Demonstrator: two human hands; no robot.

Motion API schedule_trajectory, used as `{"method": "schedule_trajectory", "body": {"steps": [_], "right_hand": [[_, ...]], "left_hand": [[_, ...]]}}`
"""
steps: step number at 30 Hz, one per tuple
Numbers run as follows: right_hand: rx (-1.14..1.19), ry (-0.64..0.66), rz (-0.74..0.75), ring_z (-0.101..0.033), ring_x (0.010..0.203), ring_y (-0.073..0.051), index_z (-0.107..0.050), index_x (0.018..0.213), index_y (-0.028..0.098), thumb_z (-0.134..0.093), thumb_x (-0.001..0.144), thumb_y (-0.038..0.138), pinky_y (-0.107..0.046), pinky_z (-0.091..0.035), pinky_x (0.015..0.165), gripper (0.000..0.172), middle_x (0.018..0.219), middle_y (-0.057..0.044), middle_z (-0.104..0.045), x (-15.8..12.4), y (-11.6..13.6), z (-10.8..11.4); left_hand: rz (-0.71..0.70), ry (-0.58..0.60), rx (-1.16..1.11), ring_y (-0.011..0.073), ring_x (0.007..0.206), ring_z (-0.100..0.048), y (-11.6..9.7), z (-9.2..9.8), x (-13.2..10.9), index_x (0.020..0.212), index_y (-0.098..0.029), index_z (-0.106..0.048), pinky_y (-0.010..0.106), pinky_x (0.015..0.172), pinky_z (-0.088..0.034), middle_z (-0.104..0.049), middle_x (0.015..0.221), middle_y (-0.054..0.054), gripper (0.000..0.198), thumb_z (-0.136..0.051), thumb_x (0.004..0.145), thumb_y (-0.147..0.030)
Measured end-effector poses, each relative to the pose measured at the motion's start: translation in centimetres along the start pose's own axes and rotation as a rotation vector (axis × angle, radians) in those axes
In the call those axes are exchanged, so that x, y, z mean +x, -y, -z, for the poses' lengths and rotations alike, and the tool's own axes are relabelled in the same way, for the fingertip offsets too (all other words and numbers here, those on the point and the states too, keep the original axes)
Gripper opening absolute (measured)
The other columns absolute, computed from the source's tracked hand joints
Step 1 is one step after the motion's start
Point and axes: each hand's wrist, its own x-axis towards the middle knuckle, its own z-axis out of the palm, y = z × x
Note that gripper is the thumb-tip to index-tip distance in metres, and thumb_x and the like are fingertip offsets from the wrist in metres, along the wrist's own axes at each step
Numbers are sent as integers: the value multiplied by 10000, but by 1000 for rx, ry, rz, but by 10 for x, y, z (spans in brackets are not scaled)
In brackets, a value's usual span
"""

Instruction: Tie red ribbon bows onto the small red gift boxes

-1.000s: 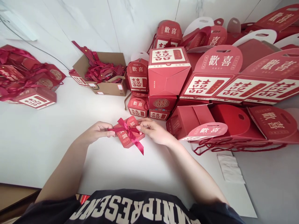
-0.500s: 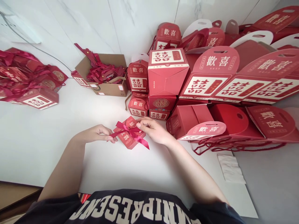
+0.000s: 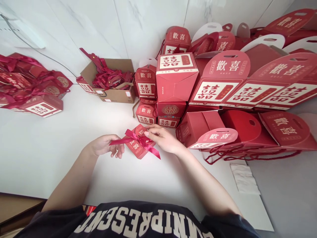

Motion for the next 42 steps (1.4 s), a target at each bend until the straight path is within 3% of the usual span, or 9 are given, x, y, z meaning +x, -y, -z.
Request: {"method": "schedule_trajectory", "body": {"steps": [7, 13, 17, 22, 29, 36, 42], "right_hand": [[-1, 1, -55, -528, 1216, -213, -643, 703, 179, -520, 943, 477, -352, -359, 1052, 401, 1204, -88, -602, 0, 1, 1], [11, 10, -49, -521, 1219, -218, -637, 700, 181, -526, 941, 471, -363, -354, 1056, 393, 1188, -90, -604, 0, 0, 1], [21, 4, -58, -527, 1221, -220, -629, 694, 183, -533, 936, 471, -365, -356, 1059, 388, 1197, -92, -593, 0, -1, 0], [5, 8, -60, -526, 1228, -218, -627, 701, 184, -543, 932, 462, -364, -345, 1068, 371, 1226, -93, -584, 0, -2, 0], [-9, 2, -52, -523, 1217, -227, -604, 689, 183, -522, 937, 483, -381, -351, 1054, 398, 1239, -96, -571, 1, -6, 3], [5, 8, -26, -539, 1194, -220, -578, 665, 183, -504, 949, 468, -367, -363, 1030, 409, 1226, -95, -585, 2, -8, 2], [93, -39, -13, -587, 1124, -228, -510, 625, 178, -600, 893, 457, -354, -396, 965, 397, 1192, -85, -626, 3, -12, 0]], "left_hand": [[-58, -86, -40, 143, 552, -610, -3, -3, -5, 720, -116, -719, 188, 433, -434, -690, 633, 99, 362, -466, 838, -347], [13, -119, -57, 149, 506, -574, -2, -3, -3, 733, -92, -704, 207, 410, -409, -657, 587, 104, 412, -388, 840, -336], [-88, -117, -28, 116, 457, -531, -3, -2, -5, 695, -105, -671, 208, 454, -407, -616, 532, 62, 376, -475, 864, -378], [-245, -201, 44, 87, 522, -509, -4, -3, -7, 633, -124, -613, 193, 488, -364, -590, 596, 21, 301, -653, 807, -367], [-373, -223, 317, 99, 637, -504, -10, -4, -14, 665, -133, -596, 219, 606, -413, -581, 715, 15, 296, -628, 854, -358], [-366, -231, 538, 116, 700, -519, -4, 11, -14, 762, -144, -630, 235, 656, -417, -593, 763, 14, 261, -597, 884, -373], [-317, -220, 542, 120, 715, -518, 0, 12, -10, 760, -141, -649, 231, 650, -402, -620, 772, 17, 248, -677, 824, -379]]}}
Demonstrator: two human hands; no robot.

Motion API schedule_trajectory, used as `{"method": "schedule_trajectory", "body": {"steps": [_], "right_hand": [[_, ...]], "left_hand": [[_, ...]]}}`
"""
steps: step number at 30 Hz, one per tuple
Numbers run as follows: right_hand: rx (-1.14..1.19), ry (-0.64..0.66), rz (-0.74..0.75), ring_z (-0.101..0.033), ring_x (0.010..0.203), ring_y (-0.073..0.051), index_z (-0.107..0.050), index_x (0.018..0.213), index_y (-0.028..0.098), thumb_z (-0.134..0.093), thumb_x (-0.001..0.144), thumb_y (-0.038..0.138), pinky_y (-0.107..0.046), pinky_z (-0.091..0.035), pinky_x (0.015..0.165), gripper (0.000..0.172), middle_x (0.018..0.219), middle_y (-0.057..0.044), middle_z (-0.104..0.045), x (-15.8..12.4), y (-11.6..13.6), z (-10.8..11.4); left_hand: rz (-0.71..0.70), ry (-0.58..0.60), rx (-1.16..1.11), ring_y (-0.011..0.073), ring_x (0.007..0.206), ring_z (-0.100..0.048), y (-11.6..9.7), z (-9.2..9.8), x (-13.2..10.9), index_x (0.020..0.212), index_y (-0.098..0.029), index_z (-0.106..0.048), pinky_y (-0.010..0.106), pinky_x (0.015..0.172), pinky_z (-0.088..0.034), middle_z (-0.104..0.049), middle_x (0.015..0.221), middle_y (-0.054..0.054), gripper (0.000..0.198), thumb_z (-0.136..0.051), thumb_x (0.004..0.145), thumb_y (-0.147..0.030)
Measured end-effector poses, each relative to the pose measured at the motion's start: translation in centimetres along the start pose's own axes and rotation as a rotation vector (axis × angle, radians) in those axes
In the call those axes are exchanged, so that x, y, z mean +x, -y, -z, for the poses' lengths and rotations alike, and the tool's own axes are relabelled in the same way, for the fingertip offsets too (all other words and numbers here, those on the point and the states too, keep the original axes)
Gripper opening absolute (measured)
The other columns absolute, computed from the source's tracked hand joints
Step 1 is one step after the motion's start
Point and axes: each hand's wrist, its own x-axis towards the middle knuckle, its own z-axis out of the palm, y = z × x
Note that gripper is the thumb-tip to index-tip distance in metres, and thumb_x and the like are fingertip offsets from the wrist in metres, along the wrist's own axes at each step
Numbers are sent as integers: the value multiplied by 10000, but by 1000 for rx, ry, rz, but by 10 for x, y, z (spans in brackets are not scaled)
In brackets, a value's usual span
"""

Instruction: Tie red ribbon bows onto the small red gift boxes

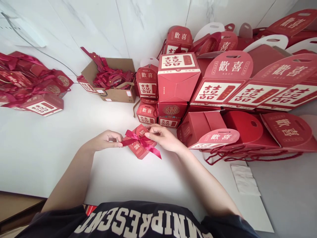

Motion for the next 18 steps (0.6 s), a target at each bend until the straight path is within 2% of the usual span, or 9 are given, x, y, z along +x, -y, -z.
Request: {"method": "schedule_trajectory", "body": {"steps": [4, 9, 13, 14, 15, 18], "right_hand": [[16, -6, 3, -594, 1126, -237, -518, 656, 186, -602, 890, 433, -353, -416, 941, 350, 1183, -81, -651, 1, -3, 1], [-54, -69, -43, -625, 1032, -241, -471, 676, 208, -581, 890, 456, -347, -458, 859, 345, 991, -55, -711, 0, -3, 0], [-36, -38, -15, -638, 998, -221, -485, 697, 206, -569, 902, 438, -334, -457, 839, 321, 1082, -52, -711, -2, 3, -2], [-24, -21, -12, -638, 1014, -218, -485, 686, 203, -563, 907, 439, -334, -451, 858, 333, 1114, -54, -705, -2, 5, -2], [-19, -9, -11, -634, 1040, -218, -483, 668, 199, -558, 911, 444, -336, -443, 884, 353, 1141, -58, -696, -2, 7, -3], [-62, 1, 6, -601, 1138, -231, -507, 621, 185, -557, 914, 462, -358, -402, 972, 406, 1212, -75, -659, -2, 9, -2]], "left_hand": [[2, 2, 22, 113, 679, -492, -2, 0, 0, 733, -135, -646, 231, 620, -383, -604, 742, 12, 262, -686, 811, -382], [22, -6, 21, 112, 650, -492, -4, -1, 1, 707, -132, -641, 233, 598, -379, -600, 712, 12, 284, -705, 781, -399], [34, 67, 60, 150, 743, -559, -9, 1, 0, 781, -141, -647, 254, 667, -423, -645, 820, 41, 282, -696, 786, -420], [20, 21, 78, 166, 805, -576, -13, 0, 0, 848, -153, -645, 267, 711, -437, -651, 890, 50, 279, -680, 799, -425], [-3, -73, 96, 182, 874, -583, -17, -2, 0, 921, -168, -632, 281, 759, -445, -647, 966, 57, 286, -658, 815, -432], [-134, -501, 129, 211, 1041, -566, -35, -23, 5, 1011, -204, -571, 318, 870, -443, -602, 1103, 63, 278, -587, 864, -439]]}}
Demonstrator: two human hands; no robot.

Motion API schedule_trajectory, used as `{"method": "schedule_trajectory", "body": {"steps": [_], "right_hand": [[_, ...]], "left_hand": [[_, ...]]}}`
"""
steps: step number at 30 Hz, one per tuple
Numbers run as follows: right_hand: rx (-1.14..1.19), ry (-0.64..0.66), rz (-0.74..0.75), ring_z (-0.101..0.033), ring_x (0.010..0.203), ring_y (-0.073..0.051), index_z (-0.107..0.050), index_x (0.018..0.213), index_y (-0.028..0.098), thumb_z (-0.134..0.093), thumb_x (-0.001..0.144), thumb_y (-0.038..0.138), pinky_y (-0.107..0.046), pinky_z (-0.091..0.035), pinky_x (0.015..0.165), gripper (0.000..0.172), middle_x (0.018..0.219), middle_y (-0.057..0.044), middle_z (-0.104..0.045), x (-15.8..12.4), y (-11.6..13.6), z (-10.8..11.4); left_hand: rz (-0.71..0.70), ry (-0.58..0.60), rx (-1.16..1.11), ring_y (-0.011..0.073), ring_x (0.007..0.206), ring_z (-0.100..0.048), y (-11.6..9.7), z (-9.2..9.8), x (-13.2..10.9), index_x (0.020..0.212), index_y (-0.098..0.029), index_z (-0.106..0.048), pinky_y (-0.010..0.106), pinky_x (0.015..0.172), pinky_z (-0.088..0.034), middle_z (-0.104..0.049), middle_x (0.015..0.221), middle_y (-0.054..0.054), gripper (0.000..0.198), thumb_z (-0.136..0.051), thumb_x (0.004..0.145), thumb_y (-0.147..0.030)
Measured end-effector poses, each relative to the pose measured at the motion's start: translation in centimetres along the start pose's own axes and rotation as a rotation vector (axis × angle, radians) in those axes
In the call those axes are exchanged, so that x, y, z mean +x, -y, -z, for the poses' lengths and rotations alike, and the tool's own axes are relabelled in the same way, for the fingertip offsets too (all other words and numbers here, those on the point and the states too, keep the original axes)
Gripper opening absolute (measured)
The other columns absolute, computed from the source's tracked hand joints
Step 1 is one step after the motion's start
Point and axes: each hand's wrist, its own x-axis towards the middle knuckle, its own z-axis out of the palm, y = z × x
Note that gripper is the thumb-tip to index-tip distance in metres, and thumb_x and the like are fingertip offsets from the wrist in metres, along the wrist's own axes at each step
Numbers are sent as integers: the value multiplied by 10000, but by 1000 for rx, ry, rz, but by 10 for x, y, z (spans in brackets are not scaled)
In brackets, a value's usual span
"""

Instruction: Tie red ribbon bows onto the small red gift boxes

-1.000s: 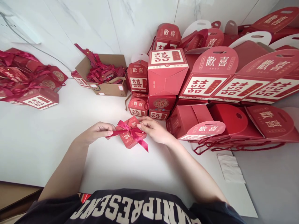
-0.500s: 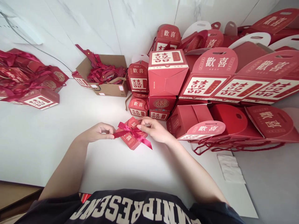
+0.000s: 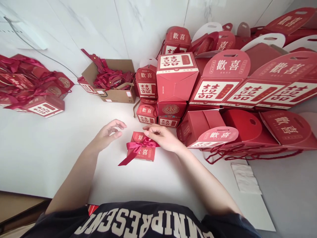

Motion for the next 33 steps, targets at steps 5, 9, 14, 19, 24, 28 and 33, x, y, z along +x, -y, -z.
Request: {"method": "schedule_trajectory", "body": {"steps": [5, 9, 14, 19, 24, 28, 33], "right_hand": [[-29, 42, 41, -557, 1213, -232, -648, 741, 192, -609, 892, 437, -374, -383, 1015, 290, 1263, -81, -616, -1, -2, 2], [18, 20, 33, -571, 1191, -222, -653, 725, 187, -631, 882, 418, -376, -377, 1030, 281, 1260, -77, -603, -3, 0, 3], [67, -3, 38, -560, 1202, -220, -615, 665, 181, -606, 899, 432, -378, -363, 1040, 343, 1273, -73, -586, -2, 4, 1], [58, 27, 20, -545, 1228, -220, -669, 711, 200, -599, 897, 458, -384, -345, 1074, 326, 1287, -66, -591, 0, -1, -1], [63, 35, 25, -545, 1222, -212, -657, 697, 209, -598, 897, 457, -371, -361, 1071, 325, 1270, -63, -599, 1, -6, -1], [137, 23, 36, -577, 1154, -204, -582, 636, 205, -581, 899, 482, -355, -391, 1037, 382, 1220, -50, -621, 4, -10, -4], [252, 15, -19, -616, 1045, -212, -563, 620, 199, -572, 876, 557, -360, -446, 972, 440, 1195, -48, -645, 7, -16, -10]], "left_hand": [[-232, -134, 105, 232, 1159, -533, -32, -50, -11, 862, -205, -595, 384, 1033, -402, -571, 1154, 72, 187, -685, 811, -361], [-223, -101, 202, 236, 1170, -536, -32, -62, -13, 843, -208, -638, 392, 1021, -432, -571, 1177, 73, 131, -709, 797, -309], [-197, -16, 210, 245, 1207, -528, -20, -45, -6, 868, -224, -696, 417, 1059, -423, -565, 1246, 61, 137, -711, 804, -344], [-196, -3, 111, 242, 1226, -531, -18, -49, -5, 885, -219, -708, 419, 1088, -413, -554, 1283, 65, 118, -684, 824, -317], [-163, -78, 66, 233, 1175, -564, -16, -60, -6, 832, -202, -699, 407, 1050, -452, -561, 1220, 75, 95, -685, 814, -295], [-142, -44, 71, 220, 1143, -580, -15, -60, -4, 812, -204, -690, 394, 1028, -467, -569, 1177, 66, 60, -676, 809, -263], [-105, -9, 56, 219, 1120, -590, -16, -59, -2, 801, -201, -673, 393, 1024, -467, -577, 1152, 68, 64, -681, 795, -265]]}}
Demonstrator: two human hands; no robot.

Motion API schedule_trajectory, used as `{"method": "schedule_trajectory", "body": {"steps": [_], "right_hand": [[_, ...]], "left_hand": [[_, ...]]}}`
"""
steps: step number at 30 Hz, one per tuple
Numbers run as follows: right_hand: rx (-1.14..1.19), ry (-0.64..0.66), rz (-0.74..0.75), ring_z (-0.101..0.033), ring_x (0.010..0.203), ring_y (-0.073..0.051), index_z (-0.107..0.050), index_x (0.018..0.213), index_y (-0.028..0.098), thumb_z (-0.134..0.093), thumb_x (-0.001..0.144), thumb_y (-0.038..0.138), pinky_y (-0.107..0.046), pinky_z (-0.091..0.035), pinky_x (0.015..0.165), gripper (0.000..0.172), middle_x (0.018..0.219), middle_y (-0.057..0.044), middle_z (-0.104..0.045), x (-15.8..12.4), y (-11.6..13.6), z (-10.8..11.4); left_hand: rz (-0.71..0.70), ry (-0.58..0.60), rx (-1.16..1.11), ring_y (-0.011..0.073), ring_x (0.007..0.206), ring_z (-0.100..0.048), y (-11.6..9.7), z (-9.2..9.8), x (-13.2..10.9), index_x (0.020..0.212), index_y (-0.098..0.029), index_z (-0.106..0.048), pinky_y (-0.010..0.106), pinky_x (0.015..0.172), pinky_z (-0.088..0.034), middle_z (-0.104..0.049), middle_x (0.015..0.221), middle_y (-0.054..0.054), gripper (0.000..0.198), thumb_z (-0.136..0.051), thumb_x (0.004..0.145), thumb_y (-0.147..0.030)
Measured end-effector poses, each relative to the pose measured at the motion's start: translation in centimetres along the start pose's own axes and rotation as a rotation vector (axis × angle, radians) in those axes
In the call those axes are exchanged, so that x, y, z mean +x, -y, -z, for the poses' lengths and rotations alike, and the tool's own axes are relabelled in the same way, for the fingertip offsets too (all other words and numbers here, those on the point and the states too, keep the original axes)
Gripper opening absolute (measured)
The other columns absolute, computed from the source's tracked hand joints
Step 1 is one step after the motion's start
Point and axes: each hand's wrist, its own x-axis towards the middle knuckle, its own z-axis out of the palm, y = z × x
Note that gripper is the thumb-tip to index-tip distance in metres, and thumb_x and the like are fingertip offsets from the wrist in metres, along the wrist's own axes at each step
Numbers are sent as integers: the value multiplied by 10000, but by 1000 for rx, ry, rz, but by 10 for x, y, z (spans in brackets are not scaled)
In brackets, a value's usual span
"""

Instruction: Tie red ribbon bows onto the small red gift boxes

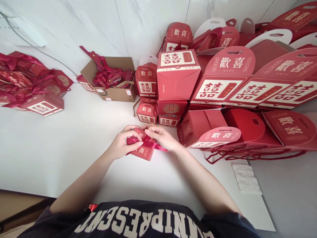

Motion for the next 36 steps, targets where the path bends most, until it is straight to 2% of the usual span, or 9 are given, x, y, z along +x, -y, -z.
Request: {"method": "schedule_trajectory", "body": {"steps": [3, 6, 9, 15, 19, 22, 26, 29, 36], "right_hand": [[45, -4, -21, -618, 1047, -208, -580, 683, 218, -575, 878, 551, -351, -437, 993, 386, 1136, -33, -669, 0, 0, 1], [37, -48, -3, -592, 1116, -203, -618, 835, 239, -531, 914, 531, -351, -400, 1043, 315, 1145, -35, -668, 0, 2, 5], [-8, -89, 7, -556, 1193, -208, -633, 905, 235, -469, 939, 546, -347, -385, 1056, 353, 1192, -46, -652, -1, 4, 8], [-68, -94, 17, -577, 1161, -199, -639, 899, 244, -469, 942, 544, -335, -382, 1052, 347, 1185, -29, -661, -3, 7, 7], [-107, -81, -2, -588, 1133, -215, -660, 856, 226, -479, 938, 540, -350, -405, 1021, 371, 1199, -37, -656, -3, 6, 9], [-144, -40, 11, -571, 1173, -224, -667, 739, 217, -515, 922, 532, -357, -379, 1050, 395, 1216, -39, -642, -4, 7, 9], [-161, 26, 27, -570, 1171, -220, -676, 720, 213, -552, 908, 513, -355, -388, 1045, 375, 1208, -52, -630, -5, 9, 7], [-166, 43, 45, -575, 1149, -221, -703, 786, 213, -564, 906, 503, -361, -401, 1023, 343, 1200, -59, -626, -5, 10, 5], [-138, 78, 60, -558, 1163, -225, -713, 802, 227, -555, 924, 462, -363, -399, 1021, 308, 1188, -49, -626, -3, 3, 6]], "left_hand": [[-3, 19, -33, 223, 1169, -567, 1, 3, -1, 827, -196, -659, 394, 1046, -446, -561, 1203, 76, 81, -663, 817, -277], [-44, 80, -101, 238, 1257, -514, 2, 12, -2, 937, -194, -616, 411, 1078, -411, -531, 1297, 97, 134, -648, 837, -277], [-91, 119, -125, 257, 1334, -443, 5, 25, -3, 956, -194, -580, 441, 1116, -361, -501, 1370, 113, 144, -636, 847, -269], [-76, 128, -113, 265, 1368, -408, 10, 37, -2, 816, -196, -648, 466, 1170, -283, -477, 1431, 88, 120, -636, 859, -307], [-73, 154, -189, 262, 1361, -424, 14, 36, 0, 738, -187, -649, 462, 1172, -280, -498, 1424, 77, 181, -630, 872, -308], [-67, 162, -223, 257, 1318, -474, 15, 34, 0, 672, -171, -613, 457, 1151, -314, -522, 1392, 85, 270, -596, 899, -316], [-71, 141, -137, 265, 1286, -497, 15, 32, 0, 861, -200, -695, 444, 1121, -362, -520, 1370, 93, 156, -715, 809, -346], [-70, 150, -58, 274, 1299, -480, 16, 32, 0, 1030, -233, -709, 435, 1121, -373, -511, 1374, 93, 338, -786, 731, -369], [16, 211, -50, 285, 1295, -479, 25, 36, 3, 1042, -234, -720, 438, 1129, -366, -497, 1378, 89, 413, -818, 680, -406]]}}
